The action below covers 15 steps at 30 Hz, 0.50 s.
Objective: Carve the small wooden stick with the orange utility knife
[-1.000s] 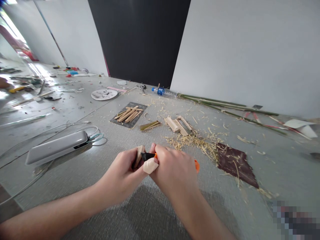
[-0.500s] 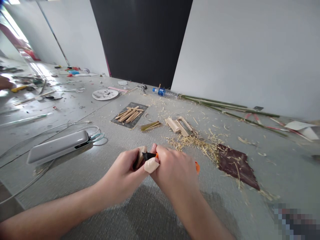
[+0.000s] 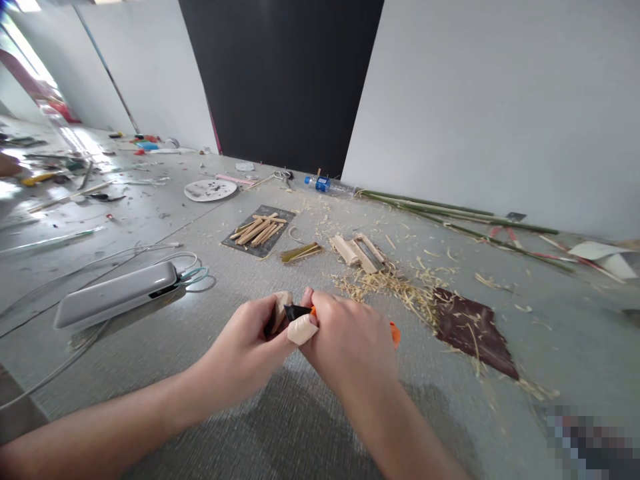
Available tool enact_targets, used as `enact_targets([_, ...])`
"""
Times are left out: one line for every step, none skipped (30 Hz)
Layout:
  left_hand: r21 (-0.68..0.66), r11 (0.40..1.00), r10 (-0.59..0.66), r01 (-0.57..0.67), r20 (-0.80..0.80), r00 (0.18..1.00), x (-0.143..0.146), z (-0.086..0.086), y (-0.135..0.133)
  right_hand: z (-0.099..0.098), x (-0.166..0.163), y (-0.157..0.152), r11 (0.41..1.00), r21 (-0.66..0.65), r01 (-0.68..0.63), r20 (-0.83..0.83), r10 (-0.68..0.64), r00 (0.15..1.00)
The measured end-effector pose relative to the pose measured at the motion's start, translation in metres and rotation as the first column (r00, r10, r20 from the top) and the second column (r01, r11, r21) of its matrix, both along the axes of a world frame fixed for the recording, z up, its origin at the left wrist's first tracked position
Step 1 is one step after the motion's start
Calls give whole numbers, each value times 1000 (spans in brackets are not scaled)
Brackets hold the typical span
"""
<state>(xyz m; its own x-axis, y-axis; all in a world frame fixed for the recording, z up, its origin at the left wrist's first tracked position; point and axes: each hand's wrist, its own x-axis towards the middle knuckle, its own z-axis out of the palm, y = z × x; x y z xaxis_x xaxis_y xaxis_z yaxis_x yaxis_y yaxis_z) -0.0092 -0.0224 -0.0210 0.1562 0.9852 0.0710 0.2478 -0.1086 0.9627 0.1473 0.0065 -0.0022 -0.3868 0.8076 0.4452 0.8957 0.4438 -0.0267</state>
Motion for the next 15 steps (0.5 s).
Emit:
enact_targets([-1,1000,-1,1,4,1000,0,0,0,0,0,0,1000,-1,0,-3,0,1000])
enact_targets([-1,1000,-3,3,11,1000,0,1,0,0,0,0,1000,-4,-2,-4,2,1000])
enact_targets([-1,1000,-5,5,16,1000,0,1,0,0,0,0,1000,-7,-6,-5,6,1000])
enact_targets([0,1000,-4,4,18,1000,0,1,0,0,0,0,1000,-13,-6,-6,6,1000])
enact_targets([3,1000,-5,5,19,1000,0,1,0,1,1,0,1000,-19,-3,-8,3,1000])
enact_targets([7,1000,-4,3,18,1000,0,0,0,1,1,0,1000,-24,-2,-10,2,1000])
enact_targets([11,1000,-2,2,17,1000,0,0,0,0,1,0,1000,-28,-4,-12,4,1000])
enact_targets([14,1000,0,0,16,1000,-1,0,1,0,1,0,1000,-28,-7,-13,6,1000])
enact_targets([17,1000,-1,1,14,1000,-1,-1,1,0,1,0,1000,-24,-10,-13,9,1000])
enact_targets([19,1000,-3,3,14,1000,-1,-1,1,0,2,0,1000,-19,-12,-12,12,1000])
enact_targets([20,1000,-5,5,13,1000,-1,-1,1,0,2,0,1000,-12,-14,-9,14,1000])
enact_targets([22,1000,-3,3,11,1000,-1,-1,1,0,2,0,1000,-8,-13,-5,13,1000])
enact_targets([28,1000,-2,2,6,1000,-2,-1,1,0,2,0,1000,-4,-8,-1,8,1000])
enact_targets([33,999,2,-2,-3,1000,-2,-1,1,-1,2,0,1000,0,-3,4,3,1000])
enact_targets([37,999,7,-7,-16,1000,-2,0,1,-1,2,1,1000,2,0,9,0,1000])
